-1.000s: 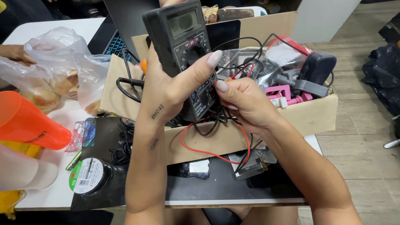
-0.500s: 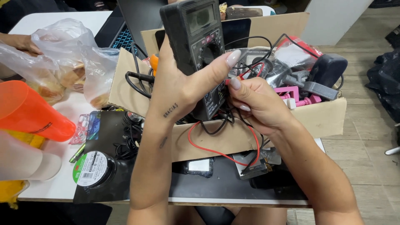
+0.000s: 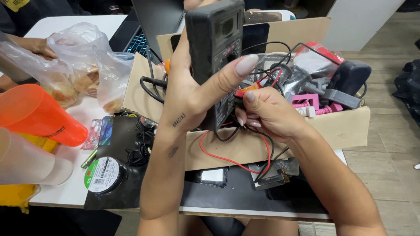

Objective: The person sorts through a cardboard box filled with various electronic components and tools. They pick up and examine items such as a tablet screen, a light bulb with a cord, a roll of solder, a power adapter, a multimeter with probes, and a white connector, placing them on the table or back into the box.

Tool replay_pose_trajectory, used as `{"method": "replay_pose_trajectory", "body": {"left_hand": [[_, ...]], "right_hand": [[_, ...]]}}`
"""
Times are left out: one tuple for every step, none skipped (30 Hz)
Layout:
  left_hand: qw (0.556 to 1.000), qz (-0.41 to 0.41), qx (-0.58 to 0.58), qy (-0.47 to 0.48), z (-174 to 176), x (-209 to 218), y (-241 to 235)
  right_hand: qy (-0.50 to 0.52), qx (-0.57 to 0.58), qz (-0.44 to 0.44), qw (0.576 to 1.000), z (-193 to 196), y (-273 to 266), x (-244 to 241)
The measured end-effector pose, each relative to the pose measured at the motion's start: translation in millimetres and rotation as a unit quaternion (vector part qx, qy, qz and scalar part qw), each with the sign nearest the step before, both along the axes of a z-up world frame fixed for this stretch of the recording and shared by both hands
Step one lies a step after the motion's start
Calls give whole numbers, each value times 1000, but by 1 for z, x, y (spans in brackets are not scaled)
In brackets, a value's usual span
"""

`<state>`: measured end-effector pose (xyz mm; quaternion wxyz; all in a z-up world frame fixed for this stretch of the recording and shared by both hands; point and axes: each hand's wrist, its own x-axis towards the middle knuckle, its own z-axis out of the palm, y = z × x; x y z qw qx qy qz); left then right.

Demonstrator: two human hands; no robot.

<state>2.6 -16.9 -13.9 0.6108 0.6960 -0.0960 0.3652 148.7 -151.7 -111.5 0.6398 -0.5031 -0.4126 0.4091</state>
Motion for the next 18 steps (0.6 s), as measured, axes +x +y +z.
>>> {"method": "replay_pose_trajectory", "body": {"left_hand": [[1000,-2,1,2,0,2,1],[1000,13,-12,5,0,3,2],[999,28,-26,8,0,4,4],[999,27,-25,7,0,5,4],[999,20,-43,15,0,6,4],[998,14,-61,23,1,7,4],[998,14,-60,22,-1,8,4],[999,11,-38,-6,-3,9,2],[999,9,-17,-34,-6,10,1],[999,8,-17,-34,-6,8,0],[999,-8,-20,-32,-5,7,-1],[999,-22,-22,-34,-4,7,-2],[999,-23,-21,-36,-2,4,-5],[997,-59,-34,-37,0,-1,-8],[994,-95,-46,-39,2,-5,-12],[994,-95,-46,-40,0,-5,-13],[990,-126,-51,-38,-2,-5,-15],[985,-157,-57,-35,-5,-6,-16]], "right_hand": [[2,1,-2,1000,5,1,-6],[-16,-1,-28,999,10,2,-11],[-33,-3,-54,998,16,3,-17],[-34,-2,-56,998,16,3,-18],[-40,9,-69,997,16,4,-19],[-45,20,-80,996,17,5,-20],[-47,21,-80,995,23,2,-19],[-142,0,-130,981,28,-1,-20],[-235,-21,-179,955,33,-5,-20],[-234,-21,-180,955,38,-10,-23],[-263,10,-232,936,42,-15,-26],[-293,43,-283,912,47,-19,-27],[-294,44,-284,911,54,-26,-25],[-333,62,-240,910,59,-33,-24],[-370,81,-195,905,65,-39,-23],[-371,82,-195,904,66,-41,-23],[-340,79,-154,924,66,-44,-24],[-309,75,-113,941,67,-46,-25]]}}
